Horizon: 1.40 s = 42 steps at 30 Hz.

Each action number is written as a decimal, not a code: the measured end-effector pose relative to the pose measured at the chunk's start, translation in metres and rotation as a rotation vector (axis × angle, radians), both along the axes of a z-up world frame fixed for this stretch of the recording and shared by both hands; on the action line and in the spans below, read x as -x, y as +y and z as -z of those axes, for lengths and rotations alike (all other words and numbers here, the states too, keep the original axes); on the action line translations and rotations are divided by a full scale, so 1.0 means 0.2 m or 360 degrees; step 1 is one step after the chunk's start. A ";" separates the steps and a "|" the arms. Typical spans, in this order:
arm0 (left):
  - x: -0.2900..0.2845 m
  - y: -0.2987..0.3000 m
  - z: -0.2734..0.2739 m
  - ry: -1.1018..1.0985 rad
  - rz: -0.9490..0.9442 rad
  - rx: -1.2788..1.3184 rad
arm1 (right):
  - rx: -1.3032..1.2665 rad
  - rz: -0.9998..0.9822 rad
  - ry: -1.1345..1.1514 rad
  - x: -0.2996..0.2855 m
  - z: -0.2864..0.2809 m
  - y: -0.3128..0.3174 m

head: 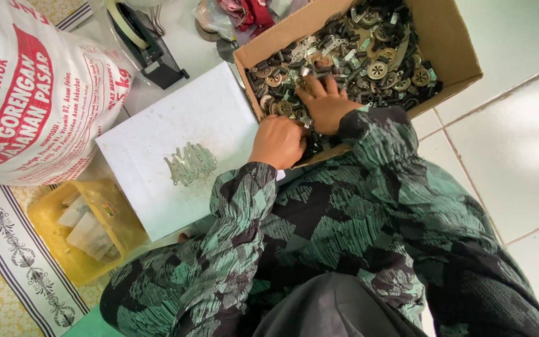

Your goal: Picking small metal star-shaped decorations from a bulk container and placing them into small plastic bags for packaging.

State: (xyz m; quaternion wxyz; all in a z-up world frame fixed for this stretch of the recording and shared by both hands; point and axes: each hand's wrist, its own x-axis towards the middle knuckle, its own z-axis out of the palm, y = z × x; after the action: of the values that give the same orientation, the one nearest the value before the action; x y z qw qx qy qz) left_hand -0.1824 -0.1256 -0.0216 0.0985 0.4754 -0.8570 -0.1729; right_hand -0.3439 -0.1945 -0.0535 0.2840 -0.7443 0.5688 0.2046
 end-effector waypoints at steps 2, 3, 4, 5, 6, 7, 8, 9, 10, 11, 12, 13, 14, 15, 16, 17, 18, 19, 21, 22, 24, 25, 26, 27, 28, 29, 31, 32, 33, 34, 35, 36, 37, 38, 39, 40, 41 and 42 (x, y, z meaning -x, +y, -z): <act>0.01 0.00 0.01 -0.0004 -0.0013 -0.0006 | 0.0013 -0.0158 -0.0014 0.00 -0.07 0.06; 0.02 -0.01 0.02 -0.0008 -0.0029 -0.0015 | 0.0023 -0.0319 -0.0027 0.00 -0.10 0.10; 0.02 0.00 0.01 -0.0008 -0.0029 -0.0012 | 0.0026 -0.0319 -0.0027 0.01 -0.18 0.11; 0.02 0.00 0.00 -0.0023 -0.0038 -0.0010 | 0.0018 -0.0445 -0.0162 0.02 -0.26 0.12; 0.03 0.00 0.00 -0.0037 -0.0047 -0.0013 | 0.0006 -0.0570 -0.0297 0.02 -0.34 0.13; 0.02 0.01 0.00 -0.0037 -0.0047 -0.0015 | 0.0004 -0.0570 -0.0297 0.02 -0.42 0.12; 0.01 0.00 0.00 -0.0047 -0.0039 -0.0057 | -0.0066 -0.0472 -0.0479 0.02 -0.49 0.10; 0.01 0.00 0.01 -0.0056 -0.0032 -0.0100 | -0.0136 -0.0371 -0.0660 0.01 -0.57 0.08; 0.01 0.00 -0.01 -0.0059 -0.0034 -0.0102 | -0.0138 -0.0373 -0.0663 0.06 -0.49 0.03; 0.00 0.00 -0.03 -0.0024 -0.0010 -0.0123 | 0.0148 -0.0172 -0.0655 0.11 -0.41 -0.01; 0.00 0.00 -0.05 0.0011 0.0011 -0.0144 | 0.0434 0.0027 -0.0645 0.16 -0.33 -0.06; 0.01 0.00 -0.03 0.0007 0.0006 -0.0147 | 0.0430 0.0024 -0.0649 0.20 -0.22 -0.15; 0.02 0.00 -0.02 -0.0038 0.0041 -0.0118 | 0.0821 0.0032 -0.0630 0.24 -0.11 -0.24; 0.02 -0.01 -0.01 -0.0083 0.0076 -0.0090 | 0.1211 0.0041 -0.0602 0.28 0.00 -0.32; 0.02 -0.01 -0.01 -0.0088 0.0073 -0.0088 | 0.1212 0.0039 -0.0609 0.31 0.05 -0.35; 0.02 -0.01 -0.01 -0.0055 0.0072 -0.0079 | 0.1323 -0.0113 -0.0551 0.33 0.11 -0.38; 0.02 0.00 -0.01 -0.0021 0.0067 -0.0075 | 0.1426 -0.0269 -0.0493 0.35 0.16 -0.40; 0.01 -0.01 -0.01 -0.0025 0.0060 -0.0078 | 0.1422 -0.0273 -0.0501 0.33 0.19 -0.43; 0.02 -0.01 -0.01 -0.0037 0.0064 -0.0092 | 0.1343 -0.0288 -0.0128 0.33 0.25 -0.44; 0.02 0.00 -0.01 -0.0034 0.0066 -0.0097 | 0.1338 -0.0288 -0.0124 0.33 0.26 -0.43; 0.02 -0.01 -0.03 -0.0038 0.0064 -0.0108 | 0.1455 -0.0198 -0.0034 0.35 0.25 -0.42; 0.03 -0.02 -0.02 -0.0034 0.0068 -0.0100 | 0.1463 -0.0196 -0.0028 0.36 0.24 -0.42; 0.03 -0.01 -0.02 -0.0049 0.0068 -0.0090 | 0.1259 -0.0149 0.0040 0.35 0.22 -0.41; 0.02 -0.01 -0.01 -0.0063 0.0068 -0.0081 | 0.1056 -0.0100 0.0106 0.35 0.21 -0.39; 0.02 -0.01 -0.01 -0.0062 0.0067 -0.0073 | 0.1063 -0.0101 0.0107 0.35 0.19 -0.37; 0.02 -0.01 -0.02 -0.0064 0.0063 -0.0081 | 0.0975 0.0025 -0.0012 0.36 0.17 -0.36; 0.02 -0.01 -0.01 -0.0064 0.0057 -0.0090 | 0.0885 0.0148 -0.0128 0.36 0.11 -0.33; 0.02 0.00 -0.01 -0.0027 0.0051 -0.0065 | 0.0782 0.0284 -0.0257 0.37 0.07 -0.31; 0.02 0.00 0.00 0.0010 0.0045 -0.0041 | 0.0676 0.0418 -0.0386 0.37 0.02 -0.30; 0.02 0.00 0.00 0.0012 0.0042 -0.0038 | 0.0679 0.0414 -0.0385 0.40 0.04 -0.30; 0.03 0.00 0.01 0.0022 0.0029 -0.0051 | 0.0880 0.0424 -0.0612 0.43 0.05 -0.29; 0.03 0.00 0.01 0.0030 0.0014 -0.0066 | 0.1077 0.0431 -0.0843 0.46 0.07 -0.29; 0.03 -0.01 0.00 0.0031 0.0011 -0.0064 | 0.1078 0.0427 -0.0843 0.45 0.05 -0.30; 0.03 -0.01 0.00 0.0013 0.0020 -0.0074 | 0.1089 0.0458 -0.0969 0.44 0.04 -0.31; 0.03 -0.01 0.00 -0.0005 0.0028 -0.0084 | 0.1098 0.0490 -0.1096 0.44 0.03 -0.32; 0.03 -0.01 -0.01 -0.0008 0.0027 -0.0091 | 0.1091 0.0492 -0.1097 0.39 0.01 -0.32; 0.03 -0.01 -0.02 -0.0008 0.0029 -0.0081 | 0.0921 0.0598 -0.1292 0.34 -0.02 -0.32; 0.03 -0.01 -0.02 -0.0011 0.0032 -0.0068 | 0.0745 0.0701 -0.1486 0.29 -0.04 -0.33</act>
State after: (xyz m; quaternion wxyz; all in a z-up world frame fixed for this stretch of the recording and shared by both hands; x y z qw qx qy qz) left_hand -0.1881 -0.1277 -0.0173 0.0836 0.4694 -0.8581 -0.1906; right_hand -0.4027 -0.2598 -0.0453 0.3687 -0.6628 0.5549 -0.3419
